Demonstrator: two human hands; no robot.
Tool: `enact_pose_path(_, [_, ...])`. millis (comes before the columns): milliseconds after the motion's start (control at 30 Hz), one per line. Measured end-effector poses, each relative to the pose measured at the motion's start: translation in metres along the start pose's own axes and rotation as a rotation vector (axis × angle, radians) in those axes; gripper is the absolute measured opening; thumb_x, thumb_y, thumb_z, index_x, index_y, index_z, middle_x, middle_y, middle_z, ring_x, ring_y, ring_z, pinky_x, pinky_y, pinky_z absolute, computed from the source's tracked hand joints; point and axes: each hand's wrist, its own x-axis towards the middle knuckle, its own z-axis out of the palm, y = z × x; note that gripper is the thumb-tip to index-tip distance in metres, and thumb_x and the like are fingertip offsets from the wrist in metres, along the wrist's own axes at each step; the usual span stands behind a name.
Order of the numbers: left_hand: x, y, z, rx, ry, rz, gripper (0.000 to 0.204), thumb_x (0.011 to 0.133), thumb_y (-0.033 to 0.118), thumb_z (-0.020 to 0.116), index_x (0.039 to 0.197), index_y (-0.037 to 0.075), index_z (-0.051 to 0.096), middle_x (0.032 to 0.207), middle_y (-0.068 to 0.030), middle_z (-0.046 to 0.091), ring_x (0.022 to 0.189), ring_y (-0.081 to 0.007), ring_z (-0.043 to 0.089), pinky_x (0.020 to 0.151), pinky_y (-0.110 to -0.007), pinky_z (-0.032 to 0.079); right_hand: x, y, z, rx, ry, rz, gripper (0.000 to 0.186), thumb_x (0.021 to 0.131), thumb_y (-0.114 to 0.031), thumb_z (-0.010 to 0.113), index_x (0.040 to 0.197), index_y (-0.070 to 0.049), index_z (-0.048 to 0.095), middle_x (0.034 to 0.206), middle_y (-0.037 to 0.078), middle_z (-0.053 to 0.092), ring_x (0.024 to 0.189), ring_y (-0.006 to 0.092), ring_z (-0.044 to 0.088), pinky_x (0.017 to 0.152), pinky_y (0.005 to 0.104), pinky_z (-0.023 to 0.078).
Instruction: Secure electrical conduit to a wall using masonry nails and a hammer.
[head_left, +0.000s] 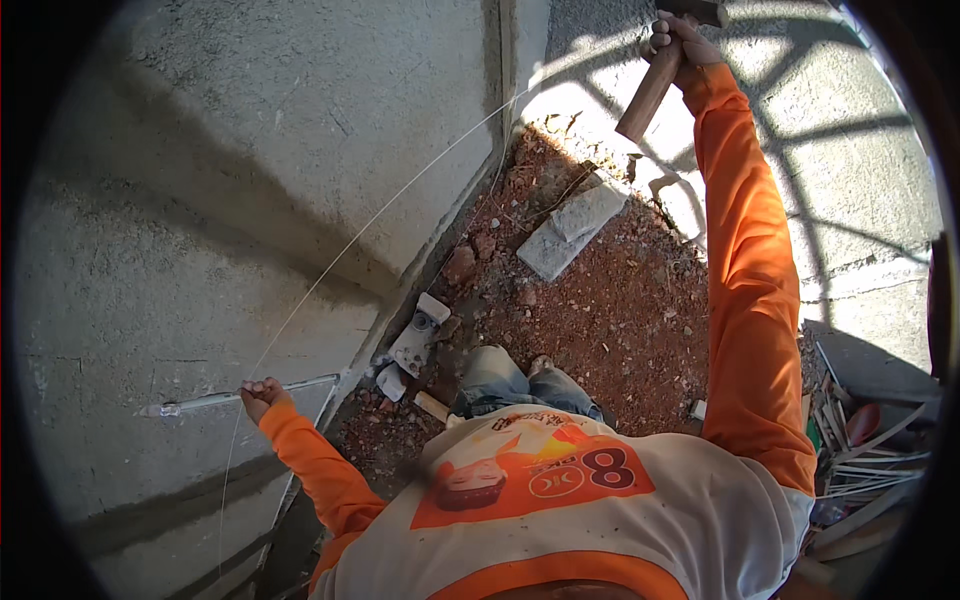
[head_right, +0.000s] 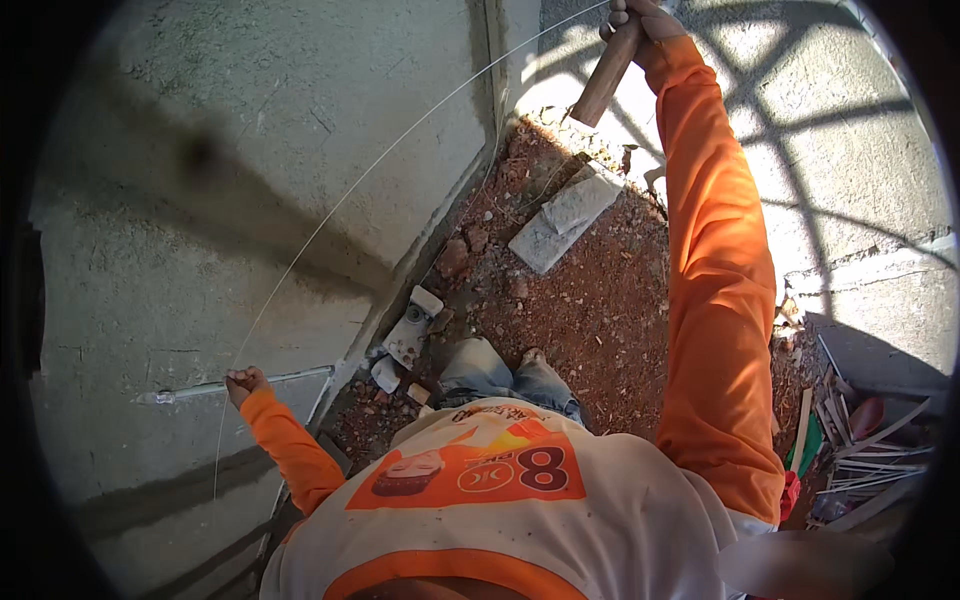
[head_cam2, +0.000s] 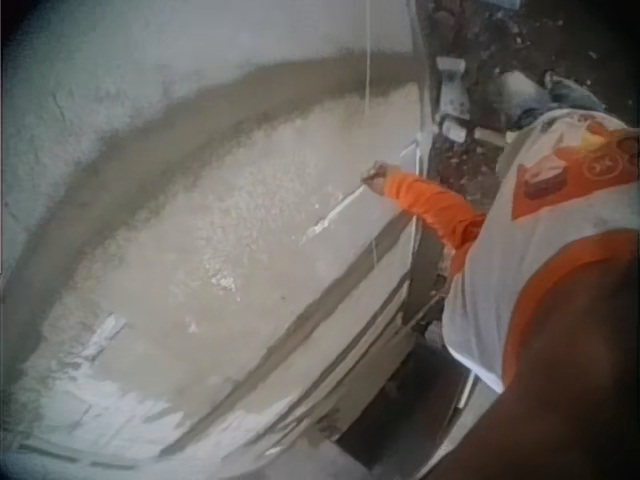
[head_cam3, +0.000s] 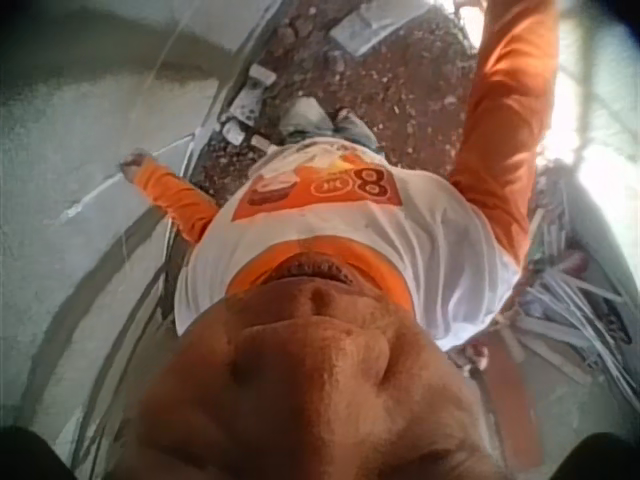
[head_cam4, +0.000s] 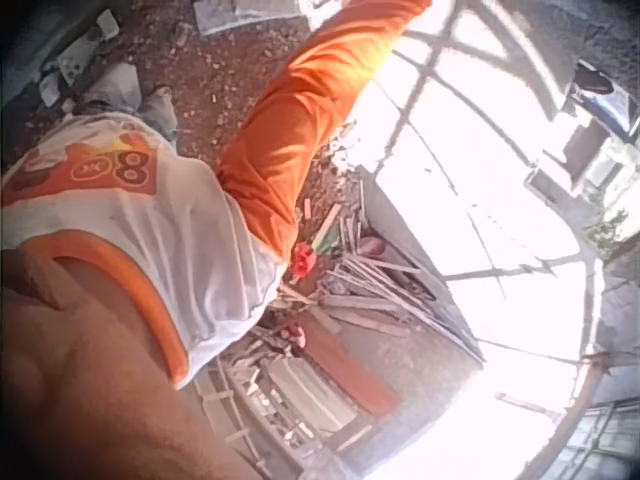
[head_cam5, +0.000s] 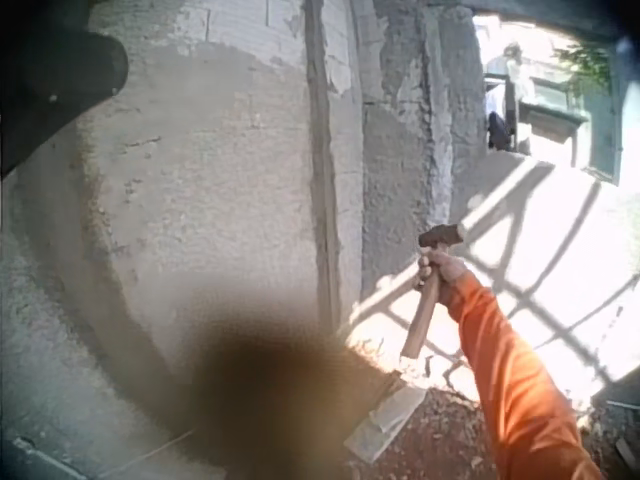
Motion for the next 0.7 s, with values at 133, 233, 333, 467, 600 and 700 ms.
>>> enact_pose_path(133, [-0.003, -0.072, 0.059, 0.009, -0.062, -0.038, 0.029, 0.089, 0.024, 0.034, 0.068, 0.01, 0.048, 0.055, 0.004, 0.048, 0.046, -0.0096, 0.044, 0.051, -0.025, 0.038, 0.056, -0.037, -0.037, -0.204, 0.339, -0.069, 0.011, 0.08, -0.017, 0.049, 0.071, -0.012, 0.045, 0.051, -0.002, 0.043, 0.043, 0.0111, 0.044, 0.048, 0.0334, 0.044])
enact_pose_path(233, [-0.002, -0.142, 0.095, 0.024, -0.156, -0.044, 0.026, 0.089, 0.023, 0.036, 0.069, 0.011, 0.048, 0.057, 0.0045, 0.048, 0.046, -0.0089, 0.043, 0.051, -0.025, 0.037, 0.115, -0.063, -0.074, -0.251, 0.357, -0.109, 0.013, 0.08, -0.019, 0.049, 0.068, -0.014, 0.046, 0.05, -0.003, 0.043, 0.046, 0.0112, 0.045, 0.049, 0.0317, 0.043])
enact_pose_path(333, [0.001, -0.222, 0.132, 0.06, -0.107, -0.099, 0.02, 0.087, 0.024, 0.042, 0.072, 0.012, 0.049, 0.06, 0.0049, 0.049, 0.047, -0.0079, 0.042, 0.051, -0.024, 0.036, 0.18, -0.079, -0.122, -0.463, 0.276, -0.049, 0.013, 0.08, -0.025, 0.049, 0.077, -0.013, 0.046, 0.055, -0.002, 0.046, 0.048, 0.0127, 0.046, 0.053, 0.0364, 0.044])
enact_pose_path(467, [-0.01, -0.315, 0.191, 0.089, -0.048, -0.144, 0.016, 0.084, 0.027, 0.048, 0.077, 0.012, 0.05, 0.063, 0.0052, 0.05, 0.049, -0.0065, 0.042, 0.052, -0.024, 0.035, 0.261, -0.064, -0.18, -0.55, 0.154, 0.041, 0.015, 0.077, -0.017, 0.058, 0.085, -0.007, 0.048, 0.064, -0.002, 0.045, 0.05, 0.0063, 0.043, 0.047, 0.0221, 0.039])
enact_pose_path(600, [-0.011, -0.392, 0.272, 0.19, -0.076, -0.273, 0.021, 0.081, 0.031, 0.053, 0.083, 0.011, 0.051, 0.065, 0.0046, 0.05, 0.051, -0.0059, 0.041, 0.052, -0.023, 0.033, 0.321, -0.018, -0.218, -0.691, 0.216, 0.151, 0.017, 0.073, -0.017, 0.061, 0.082, -0.008, 0.049, 0.064, -0.002, 0.046, 0.045, 0.0065, 0.041, 0.043, 0.0208, 0.037])
enact_pose_path(700, [-0.009, -0.429, 0.324, 0.284, -0.152, -0.308, 0.027, 0.08, 0.035, 0.054, 0.086, 0.008, 0.051, 0.066, 0.0023, 0.052, 0.05, -0.0069, 0.044, 0.051, -0.023, 0.035, 0.361, 0.037, -0.241, -0.669, 0.24, 0.195, 0.017, 0.073, -0.017, 0.061, 0.081, -0.008, 0.049, 0.064, -0.001, 0.046, 0.046, 0.0073, 0.042, 0.043, 0.0203, 0.037])
